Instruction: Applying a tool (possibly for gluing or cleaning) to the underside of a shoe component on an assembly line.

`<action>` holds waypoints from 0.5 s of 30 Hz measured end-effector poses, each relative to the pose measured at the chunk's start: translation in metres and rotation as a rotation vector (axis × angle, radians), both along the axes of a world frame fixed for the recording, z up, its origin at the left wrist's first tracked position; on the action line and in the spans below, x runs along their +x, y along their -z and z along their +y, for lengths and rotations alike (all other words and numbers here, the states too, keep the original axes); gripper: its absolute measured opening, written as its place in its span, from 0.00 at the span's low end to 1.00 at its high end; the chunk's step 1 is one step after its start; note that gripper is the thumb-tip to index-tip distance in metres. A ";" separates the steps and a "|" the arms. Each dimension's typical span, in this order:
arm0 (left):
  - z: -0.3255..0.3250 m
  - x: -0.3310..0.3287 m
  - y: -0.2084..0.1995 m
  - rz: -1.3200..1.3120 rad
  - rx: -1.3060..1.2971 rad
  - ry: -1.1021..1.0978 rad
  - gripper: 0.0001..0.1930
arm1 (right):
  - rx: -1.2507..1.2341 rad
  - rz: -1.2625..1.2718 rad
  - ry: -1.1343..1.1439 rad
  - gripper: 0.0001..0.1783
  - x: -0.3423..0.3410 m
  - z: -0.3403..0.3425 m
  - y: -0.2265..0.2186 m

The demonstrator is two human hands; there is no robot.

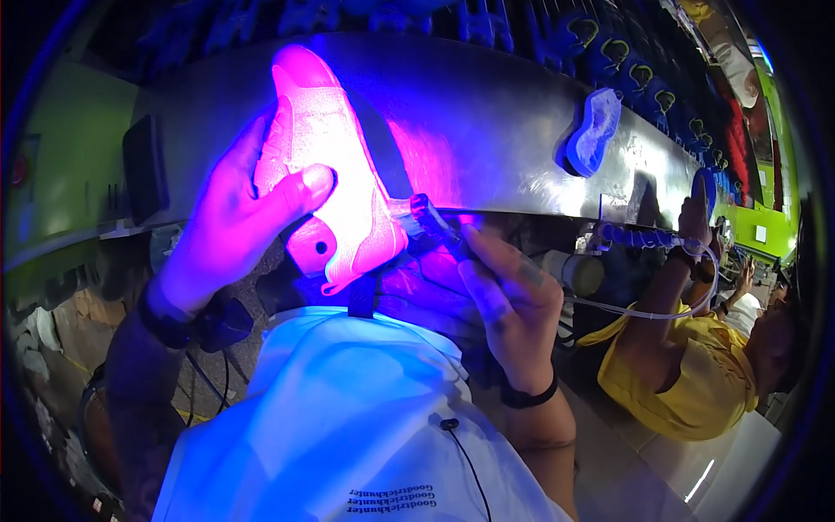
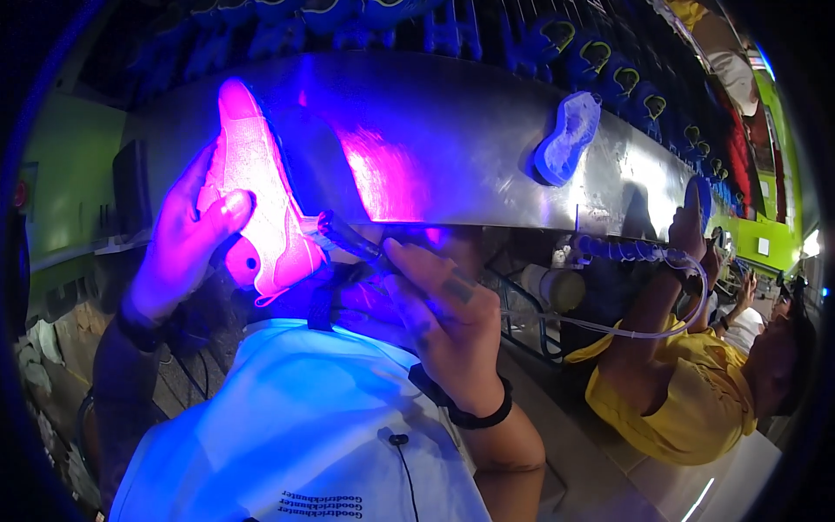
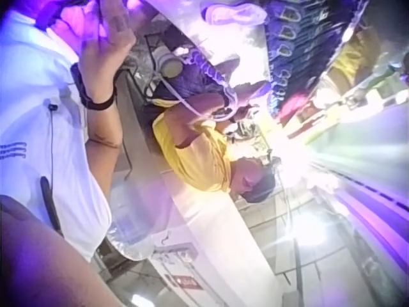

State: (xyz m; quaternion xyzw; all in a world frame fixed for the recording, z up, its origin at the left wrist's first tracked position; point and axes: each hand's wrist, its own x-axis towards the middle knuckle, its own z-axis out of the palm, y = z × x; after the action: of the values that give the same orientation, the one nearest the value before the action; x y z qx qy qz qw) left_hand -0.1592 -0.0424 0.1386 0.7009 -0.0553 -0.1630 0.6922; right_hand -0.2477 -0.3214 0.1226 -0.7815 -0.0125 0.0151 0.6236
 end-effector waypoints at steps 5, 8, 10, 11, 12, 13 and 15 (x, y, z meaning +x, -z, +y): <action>-0.010 0.002 0.006 0.061 -0.046 -0.091 0.31 | -0.196 -0.160 -0.019 0.23 0.009 -0.007 -0.011; -0.007 0.000 0.016 0.118 -0.154 -0.164 0.29 | -0.283 -0.286 -0.014 0.24 0.018 -0.005 -0.018; -0.007 -0.001 0.021 0.225 -0.284 -0.232 0.27 | -0.342 -0.361 -0.013 0.24 0.026 -0.003 -0.024; -0.009 -0.002 0.017 0.224 -0.287 -0.241 0.27 | -0.403 -0.420 -0.009 0.25 0.030 -0.002 -0.028; -0.013 -0.002 0.009 0.314 -0.359 -0.216 0.26 | -0.463 -0.481 -0.004 0.25 0.034 -0.002 -0.031; -0.015 -0.003 0.003 0.403 -0.431 -0.191 0.26 | -0.461 -0.487 -0.014 0.25 0.037 -0.002 -0.034; -0.016 -0.004 -0.002 0.515 -0.510 -0.183 0.27 | -0.517 -0.598 0.000 0.25 0.044 -0.004 -0.040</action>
State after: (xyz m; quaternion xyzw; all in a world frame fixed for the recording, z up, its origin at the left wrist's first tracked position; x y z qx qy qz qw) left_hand -0.1633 -0.0584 0.1401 0.4443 0.1444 -0.2524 0.8474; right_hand -0.2036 -0.3254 0.1624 -0.8827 -0.1894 -0.2106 0.3751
